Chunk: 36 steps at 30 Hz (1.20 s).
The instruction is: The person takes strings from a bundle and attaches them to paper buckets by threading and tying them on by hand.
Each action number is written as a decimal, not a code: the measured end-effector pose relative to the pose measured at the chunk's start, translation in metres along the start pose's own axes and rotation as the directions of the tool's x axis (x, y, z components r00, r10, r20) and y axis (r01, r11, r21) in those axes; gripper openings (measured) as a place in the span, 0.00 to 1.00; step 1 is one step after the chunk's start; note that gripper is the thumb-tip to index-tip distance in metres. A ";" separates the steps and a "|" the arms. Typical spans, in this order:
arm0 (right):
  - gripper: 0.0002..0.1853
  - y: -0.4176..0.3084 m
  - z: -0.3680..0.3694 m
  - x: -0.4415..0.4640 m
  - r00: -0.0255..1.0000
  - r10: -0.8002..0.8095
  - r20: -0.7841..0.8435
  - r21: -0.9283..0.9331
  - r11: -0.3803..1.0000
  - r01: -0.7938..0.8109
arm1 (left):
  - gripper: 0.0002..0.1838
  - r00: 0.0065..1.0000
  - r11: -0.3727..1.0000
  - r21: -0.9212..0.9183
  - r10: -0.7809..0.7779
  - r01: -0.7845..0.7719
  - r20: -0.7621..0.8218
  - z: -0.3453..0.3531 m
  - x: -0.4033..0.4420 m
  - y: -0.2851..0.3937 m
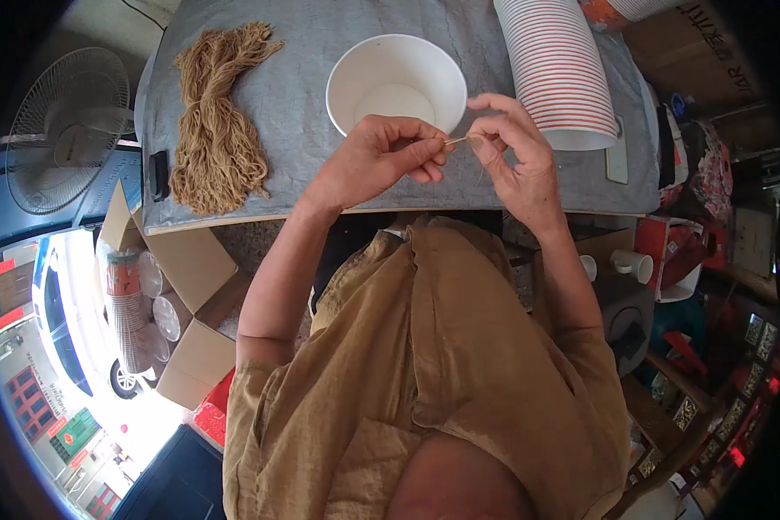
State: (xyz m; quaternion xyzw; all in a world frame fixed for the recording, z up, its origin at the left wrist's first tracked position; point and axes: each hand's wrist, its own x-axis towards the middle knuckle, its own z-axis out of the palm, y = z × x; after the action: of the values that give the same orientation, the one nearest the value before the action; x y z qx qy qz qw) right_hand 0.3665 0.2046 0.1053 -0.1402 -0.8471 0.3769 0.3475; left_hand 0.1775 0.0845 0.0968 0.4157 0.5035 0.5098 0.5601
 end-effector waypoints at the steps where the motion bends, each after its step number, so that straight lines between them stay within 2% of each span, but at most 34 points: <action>1: 0.04 0.000 0.002 0.000 0.999 0.034 0.001 0.055 0.998 -0.034 | 0.12 1.000 1.000 -0.008 -0.006 0.006 0.001 0.000 0.000 0.000; 3: 0.05 0.000 0.008 -0.002 0.995 0.100 0.009 0.161 0.982 -0.100 | 0.12 1.000 1.000 -0.004 0.007 -0.007 0.007 0.000 -0.001 0.000; 6: 0.07 -0.005 0.012 -0.004 0.942 0.322 0.096 0.239 0.911 -0.336 | 0.12 0.999 0.999 0.010 0.039 -0.039 0.000 0.001 0.000 -0.001; 9: 0.09 -0.012 0.014 0.000 0.893 0.429 0.134 0.381 0.810 -0.446 | 0.12 0.997 0.998 0.023 0.061 -0.060 -0.042 0.001 -0.002 -0.001; 12: 0.09 -0.010 0.015 0.000 0.883 0.446 0.145 0.376 0.801 -0.466 | 0.12 0.993 0.995 0.064 0.077 -0.071 -0.095 0.001 -0.004 -0.005; 15: 0.10 -0.007 0.016 0.001 0.913 0.393 0.105 0.359 0.842 -0.404 | 0.12 0.987 0.996 0.069 0.068 -0.058 -0.148 0.004 -0.006 -0.004; 18: 0.10 -0.007 0.017 0.002 0.879 0.455 0.146 0.471 0.749 -0.466 | 0.11 0.983 0.998 0.030 0.064 -0.059 -0.169 0.004 -0.007 -0.004; 21: 0.08 -0.005 0.021 0.002 0.829 0.525 0.193 0.615 0.593 -0.519 | 0.10 0.985 0.998 0.013 0.061 -0.059 -0.163 0.003 -0.008 -0.006; 27: 0.09 0.003 0.026 0.004 0.705 0.641 0.305 0.710 0.340 -0.617 | 0.09 0.981 0.994 0.025 0.110 -0.108 -0.159 0.005 -0.010 -0.012; 33: 0.08 0.000 0.031 0.004 0.673 0.655 0.343 0.715 0.283 -0.640 | 0.07 0.953 0.979 0.116 0.189 -0.166 -0.238 0.010 -0.013 -0.019; 36: 0.08 -0.002 0.033 0.004 0.677 0.648 0.349 0.694 0.306 -0.651 | 0.07 0.933 0.972 0.119 0.228 -0.202 -0.280 0.013 -0.013 -0.022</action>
State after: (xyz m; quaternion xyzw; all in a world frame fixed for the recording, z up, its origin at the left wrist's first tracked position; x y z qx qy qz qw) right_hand 0.3411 0.1875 0.0933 -0.3034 -0.4665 0.8093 0.1880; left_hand 0.1944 0.0691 0.0794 0.4131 0.5541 0.6009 0.4016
